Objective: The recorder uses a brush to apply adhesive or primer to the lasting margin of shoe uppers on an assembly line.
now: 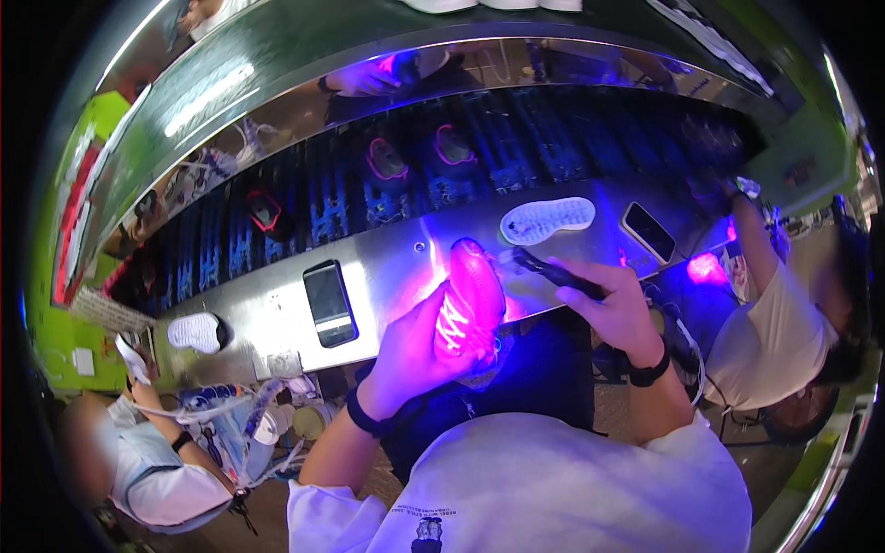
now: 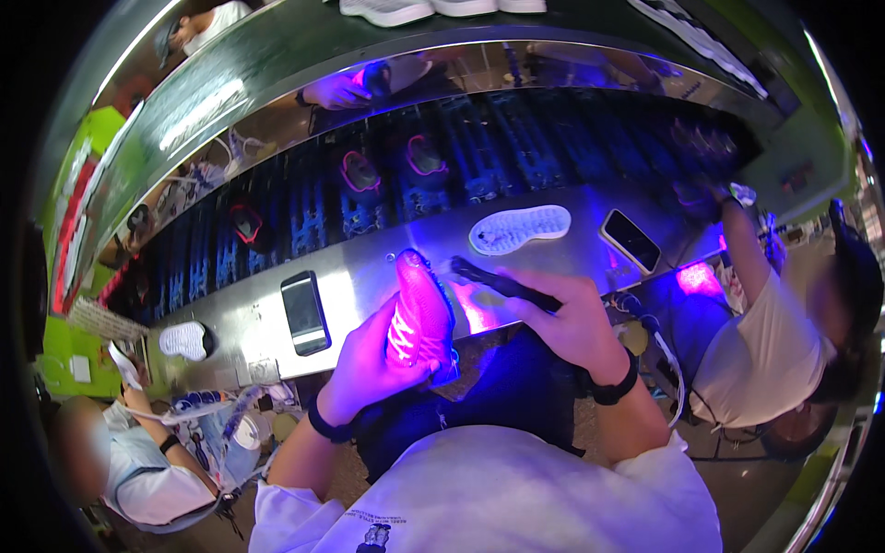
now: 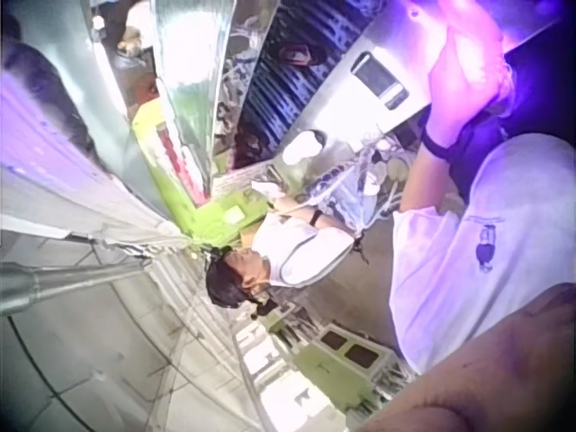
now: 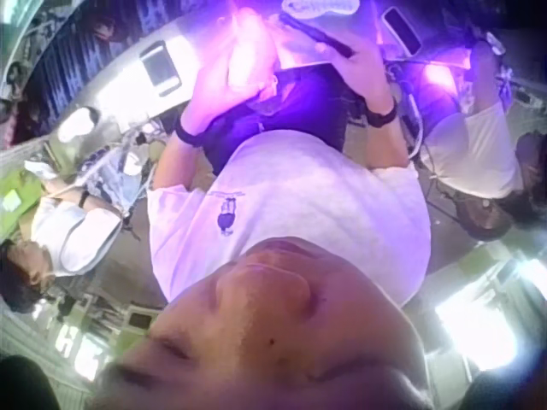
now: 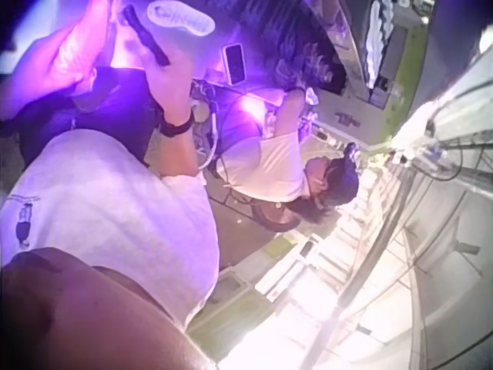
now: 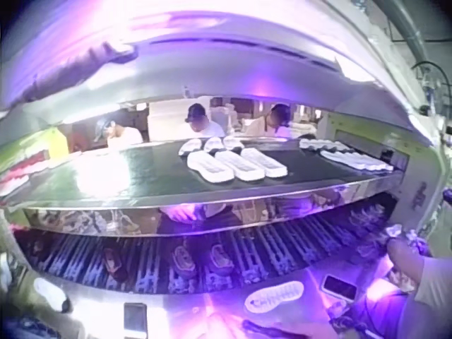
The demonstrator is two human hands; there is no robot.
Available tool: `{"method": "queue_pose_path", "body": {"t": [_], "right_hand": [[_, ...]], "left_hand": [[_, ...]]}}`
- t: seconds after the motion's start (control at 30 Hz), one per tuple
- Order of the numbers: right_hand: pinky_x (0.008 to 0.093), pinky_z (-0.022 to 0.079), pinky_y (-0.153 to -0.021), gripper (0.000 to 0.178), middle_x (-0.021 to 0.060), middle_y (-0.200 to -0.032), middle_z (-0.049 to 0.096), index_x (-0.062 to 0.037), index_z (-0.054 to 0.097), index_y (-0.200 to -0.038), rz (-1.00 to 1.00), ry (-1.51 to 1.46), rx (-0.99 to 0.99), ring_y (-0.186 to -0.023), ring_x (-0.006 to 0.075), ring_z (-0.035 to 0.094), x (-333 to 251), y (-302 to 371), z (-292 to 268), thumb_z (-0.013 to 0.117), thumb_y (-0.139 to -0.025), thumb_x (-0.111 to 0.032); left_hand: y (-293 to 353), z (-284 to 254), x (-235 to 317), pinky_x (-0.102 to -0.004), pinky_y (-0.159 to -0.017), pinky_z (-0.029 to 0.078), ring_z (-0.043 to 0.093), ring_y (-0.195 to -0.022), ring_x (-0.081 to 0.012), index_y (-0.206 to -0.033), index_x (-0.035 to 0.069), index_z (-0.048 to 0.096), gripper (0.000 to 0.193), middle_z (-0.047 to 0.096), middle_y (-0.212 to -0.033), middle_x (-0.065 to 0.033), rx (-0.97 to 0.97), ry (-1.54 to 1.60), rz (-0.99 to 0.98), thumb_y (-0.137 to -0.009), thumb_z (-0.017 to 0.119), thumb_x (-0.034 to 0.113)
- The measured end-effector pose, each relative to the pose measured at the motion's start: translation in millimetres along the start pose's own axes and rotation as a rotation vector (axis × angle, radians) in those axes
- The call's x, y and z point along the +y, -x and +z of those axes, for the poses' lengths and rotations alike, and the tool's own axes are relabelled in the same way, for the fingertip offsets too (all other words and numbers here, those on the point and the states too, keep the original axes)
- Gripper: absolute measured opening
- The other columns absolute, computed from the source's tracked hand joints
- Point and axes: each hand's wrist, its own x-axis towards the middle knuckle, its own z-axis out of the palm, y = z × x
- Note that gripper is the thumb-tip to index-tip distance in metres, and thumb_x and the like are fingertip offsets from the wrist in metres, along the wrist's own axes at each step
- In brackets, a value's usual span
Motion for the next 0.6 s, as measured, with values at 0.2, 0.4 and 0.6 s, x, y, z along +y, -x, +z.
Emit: {"method": "queue_pose_path", "body": {"t": [0.2,0.4,0.6], "right_hand": [[0.0301,0.055,-0.085,0.041,0.0107,-0.105,0.078,-0.0044,0.071,-0.130,-0.060,-0.051,-0.024,-0.092,0.0127,0.071,-18.8,-5.3,3.8,0.078,-0.090,-0.009],[0.0300,0.055,-0.084,0.039,0.0089,-0.106,0.078,-0.0038,0.071,-0.129,-0.088,-0.141,-0.078,-0.090,0.0118,0.070,-17.7,-4.3,-3.8,0.078,-0.091,-0.010],[0.0296,0.055,-0.082,0.039,0.0096,-0.102,0.077,-0.0036,0.072,-0.127,-0.055,-0.122,-0.093,-0.088,0.0127,0.070,14.9,3.6,-4.2,0.079,-0.089,-0.007]], "left_hand": [[11.3,-3.1,26.0,-0.0393,-0.104,0.052,0.066,-0.121,-0.0242,-0.151,-0.001,0.045,0.097,0.067,-0.134,-0.0139,-0.125,0.250,-0.056,-0.073,0.094,0.029],[7.5,-0.7,31.8,-0.0386,-0.100,0.055,0.069,-0.117,-0.0241,-0.149,0.000,0.045,0.092,0.070,-0.129,-0.0136,-0.196,0.422,-0.116,-0.075,0.093,0.028],[0.5,6.8,33.6,-0.0373,-0.101,0.054,0.068,-0.114,-0.0188,-0.145,0.000,0.048,0.078,0.069,-0.126,-0.0104,-0.216,0.680,-0.320,-0.082,0.089,0.019]]}}
